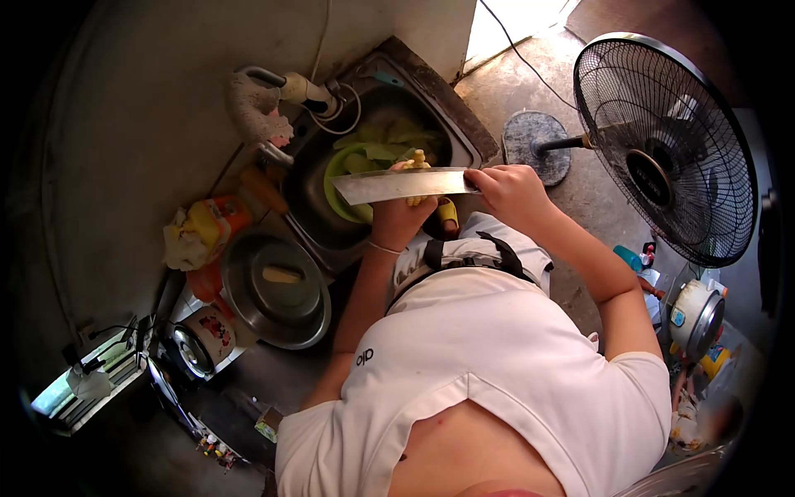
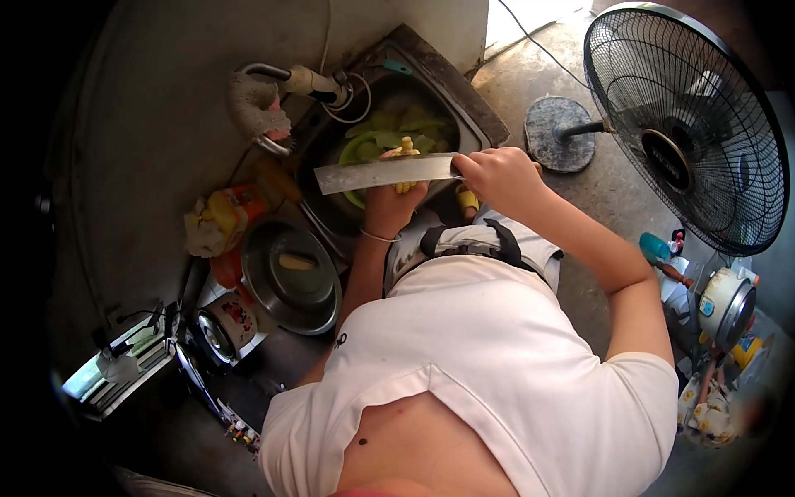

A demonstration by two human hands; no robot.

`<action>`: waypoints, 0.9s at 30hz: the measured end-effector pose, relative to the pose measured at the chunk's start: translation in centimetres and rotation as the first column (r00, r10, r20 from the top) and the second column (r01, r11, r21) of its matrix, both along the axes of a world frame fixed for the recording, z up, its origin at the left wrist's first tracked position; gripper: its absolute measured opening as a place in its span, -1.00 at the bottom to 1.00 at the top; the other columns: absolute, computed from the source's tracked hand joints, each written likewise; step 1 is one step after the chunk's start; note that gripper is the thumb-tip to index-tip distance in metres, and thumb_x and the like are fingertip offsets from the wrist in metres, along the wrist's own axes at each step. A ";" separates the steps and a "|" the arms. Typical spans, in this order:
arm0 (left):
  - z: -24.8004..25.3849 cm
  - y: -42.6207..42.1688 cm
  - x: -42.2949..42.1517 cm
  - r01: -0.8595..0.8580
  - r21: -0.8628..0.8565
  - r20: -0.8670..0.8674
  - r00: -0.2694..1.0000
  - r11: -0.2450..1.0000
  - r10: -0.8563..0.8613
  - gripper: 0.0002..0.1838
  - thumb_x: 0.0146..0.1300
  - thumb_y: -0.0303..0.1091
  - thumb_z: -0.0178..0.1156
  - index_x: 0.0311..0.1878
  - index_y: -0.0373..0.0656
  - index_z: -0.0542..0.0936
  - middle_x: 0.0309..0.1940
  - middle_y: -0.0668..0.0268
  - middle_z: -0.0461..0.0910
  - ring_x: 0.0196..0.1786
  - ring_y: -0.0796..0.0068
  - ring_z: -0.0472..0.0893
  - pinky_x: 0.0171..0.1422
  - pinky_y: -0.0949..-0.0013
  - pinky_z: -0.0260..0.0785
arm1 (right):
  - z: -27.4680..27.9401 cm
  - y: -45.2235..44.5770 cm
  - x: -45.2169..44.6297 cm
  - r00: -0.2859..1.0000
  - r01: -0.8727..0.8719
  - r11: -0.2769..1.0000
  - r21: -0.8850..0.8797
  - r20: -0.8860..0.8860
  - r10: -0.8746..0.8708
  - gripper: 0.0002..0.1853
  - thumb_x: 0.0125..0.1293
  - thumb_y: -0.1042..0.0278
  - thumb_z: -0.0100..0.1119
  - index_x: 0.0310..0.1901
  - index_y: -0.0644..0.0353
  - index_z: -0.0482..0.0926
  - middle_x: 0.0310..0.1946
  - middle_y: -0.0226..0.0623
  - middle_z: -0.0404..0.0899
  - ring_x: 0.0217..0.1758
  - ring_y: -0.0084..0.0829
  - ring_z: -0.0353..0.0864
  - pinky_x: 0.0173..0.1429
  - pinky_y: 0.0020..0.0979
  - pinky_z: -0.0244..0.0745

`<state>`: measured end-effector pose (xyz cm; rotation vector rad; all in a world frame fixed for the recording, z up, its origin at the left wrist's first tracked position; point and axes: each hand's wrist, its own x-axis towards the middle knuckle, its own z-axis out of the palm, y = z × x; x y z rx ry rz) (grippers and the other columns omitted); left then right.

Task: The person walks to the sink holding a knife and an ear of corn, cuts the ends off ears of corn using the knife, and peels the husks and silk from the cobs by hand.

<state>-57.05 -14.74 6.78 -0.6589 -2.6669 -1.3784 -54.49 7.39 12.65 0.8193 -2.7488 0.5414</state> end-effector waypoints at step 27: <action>-0.8 0.6 0.5 -0.121 0.331 0.410 0.912 0.936 -0.027 -0.68 0.07 -0.36 0.32 -0.10 -0.26 0.55 -0.29 0.29 0.59 -0.22 0.40 0.60 -0.11 0.31 0.44 | -1.5 -0.2 -1.5 0.992 -0.034 0.996 0.085 0.126 0.023 -0.68 -0.04 0.37 0.26 -0.17 0.15 0.51 -0.45 -0.29 0.61 -0.37 -0.25 0.64 -0.32 -0.29 0.53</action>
